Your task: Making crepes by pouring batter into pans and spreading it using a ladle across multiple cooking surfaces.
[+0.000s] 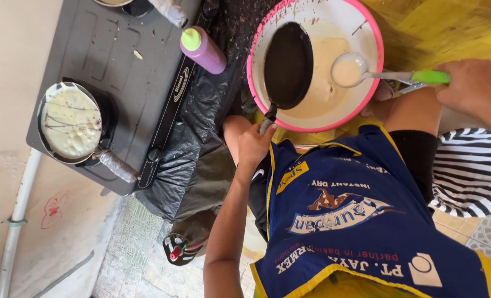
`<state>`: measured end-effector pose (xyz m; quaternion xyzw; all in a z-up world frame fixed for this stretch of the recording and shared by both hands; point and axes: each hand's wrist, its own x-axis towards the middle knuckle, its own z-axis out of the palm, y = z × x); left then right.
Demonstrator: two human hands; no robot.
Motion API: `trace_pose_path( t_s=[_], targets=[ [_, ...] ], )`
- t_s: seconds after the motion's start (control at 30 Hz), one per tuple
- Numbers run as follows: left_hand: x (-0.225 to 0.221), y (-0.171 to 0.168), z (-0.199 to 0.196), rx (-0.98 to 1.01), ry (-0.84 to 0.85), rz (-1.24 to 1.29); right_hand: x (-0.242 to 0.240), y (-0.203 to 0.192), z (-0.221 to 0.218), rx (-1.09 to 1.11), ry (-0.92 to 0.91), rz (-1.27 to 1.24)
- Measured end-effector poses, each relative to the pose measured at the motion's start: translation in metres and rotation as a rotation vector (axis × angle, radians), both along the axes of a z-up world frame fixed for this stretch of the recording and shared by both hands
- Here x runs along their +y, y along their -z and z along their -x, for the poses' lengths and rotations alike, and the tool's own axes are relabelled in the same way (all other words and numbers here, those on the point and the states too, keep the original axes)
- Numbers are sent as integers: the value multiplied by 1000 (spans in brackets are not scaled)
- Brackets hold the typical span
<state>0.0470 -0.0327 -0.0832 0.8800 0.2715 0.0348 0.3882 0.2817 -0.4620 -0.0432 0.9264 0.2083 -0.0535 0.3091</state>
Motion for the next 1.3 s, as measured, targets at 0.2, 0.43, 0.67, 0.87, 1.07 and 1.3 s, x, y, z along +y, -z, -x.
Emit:
trace_pose_path(
  t_s=[0.2, 0.43, 0.67, 0.87, 1.07, 1.3],
  targets=[
    [-5, -16, -29, 282, -104, 716, 28, -56, 43, -131, -115, -194],
    [-9, -27, -43, 182, -121, 1042, 67, -98, 67, -497, -435, -185],
    [6, -53, -36, 149, -256, 1113, 71, -95, 48, -663, -466, -190],
    [-23, 24, -6, -22, -155, 1754, 99, -138, 58, -644, -468, -165],
    [-85, 68, -13, -263, -58, 1534, 85, -141, 80, -472, -451, -365],
    [-82, 15, -53, -286, -57, 1337, 70, -135, 108, -244, -371, -780]
  ],
)
